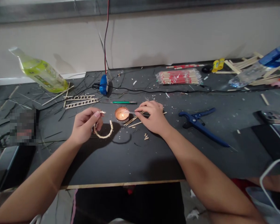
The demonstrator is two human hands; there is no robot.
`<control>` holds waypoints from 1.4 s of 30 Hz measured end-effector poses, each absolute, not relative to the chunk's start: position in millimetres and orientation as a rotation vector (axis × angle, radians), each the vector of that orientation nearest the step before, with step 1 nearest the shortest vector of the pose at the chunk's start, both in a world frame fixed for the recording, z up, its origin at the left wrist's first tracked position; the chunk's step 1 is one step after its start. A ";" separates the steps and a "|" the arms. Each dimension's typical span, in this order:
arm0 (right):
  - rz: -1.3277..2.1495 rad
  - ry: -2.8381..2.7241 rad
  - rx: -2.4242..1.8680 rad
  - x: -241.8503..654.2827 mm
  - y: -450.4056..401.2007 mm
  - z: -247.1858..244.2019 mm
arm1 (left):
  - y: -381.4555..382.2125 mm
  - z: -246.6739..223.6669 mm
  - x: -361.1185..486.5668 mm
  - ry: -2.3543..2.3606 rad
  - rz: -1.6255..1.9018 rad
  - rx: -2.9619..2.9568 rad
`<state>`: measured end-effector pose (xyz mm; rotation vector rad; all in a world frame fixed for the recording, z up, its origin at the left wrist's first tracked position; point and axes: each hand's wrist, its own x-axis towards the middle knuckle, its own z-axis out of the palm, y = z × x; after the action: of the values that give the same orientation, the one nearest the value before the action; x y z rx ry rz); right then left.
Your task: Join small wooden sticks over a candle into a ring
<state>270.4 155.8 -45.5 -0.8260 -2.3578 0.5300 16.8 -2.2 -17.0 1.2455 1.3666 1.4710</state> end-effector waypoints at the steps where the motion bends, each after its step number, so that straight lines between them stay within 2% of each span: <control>1: 0.532 -2.365 -0.825 271.0 156.6 -45.4 | -2.6 -17.0 18.0 1.360 1.466 1.249; 8: 0.431 -2.281 -0.684 280.3 151.6 -23.1 | -4.6 -14.4 24.8 1.332 1.481 1.264; 12: 0.598 -2.577 -0.527 285.1 139.0 -9.5 | -7.0 -11.8 27.4 1.320 1.483 1.286; 22: 0.409 -2.379 -0.686 281.9 150.9 -20.7 | -9.0 -13.9 30.1 1.329 1.451 1.305; 28: 0.704 -2.746 -0.603 283.7 144.9 -18.7 | -8.6 -13.0 29.1 1.327 1.459 1.306; 37: 0.760 -2.795 -0.619 281.6 140.2 -21.0 | -7.7 -12.7 32.7 1.297 1.443 1.313; 39: 0.731 -2.723 -0.615 280.1 142.6 -23.1 | -7.3 -12.8 33.2 1.294 1.440 1.316; 42: 0.499 -2.535 -0.638 274.6 152.9 -32.4 | -7.2 -13.5 34.3 1.302 1.430 1.312</control>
<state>274.6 152.9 -32.4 -0.6376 -2.5346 0.4991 34.3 -7.2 -13.5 1.3116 1.3021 1.4300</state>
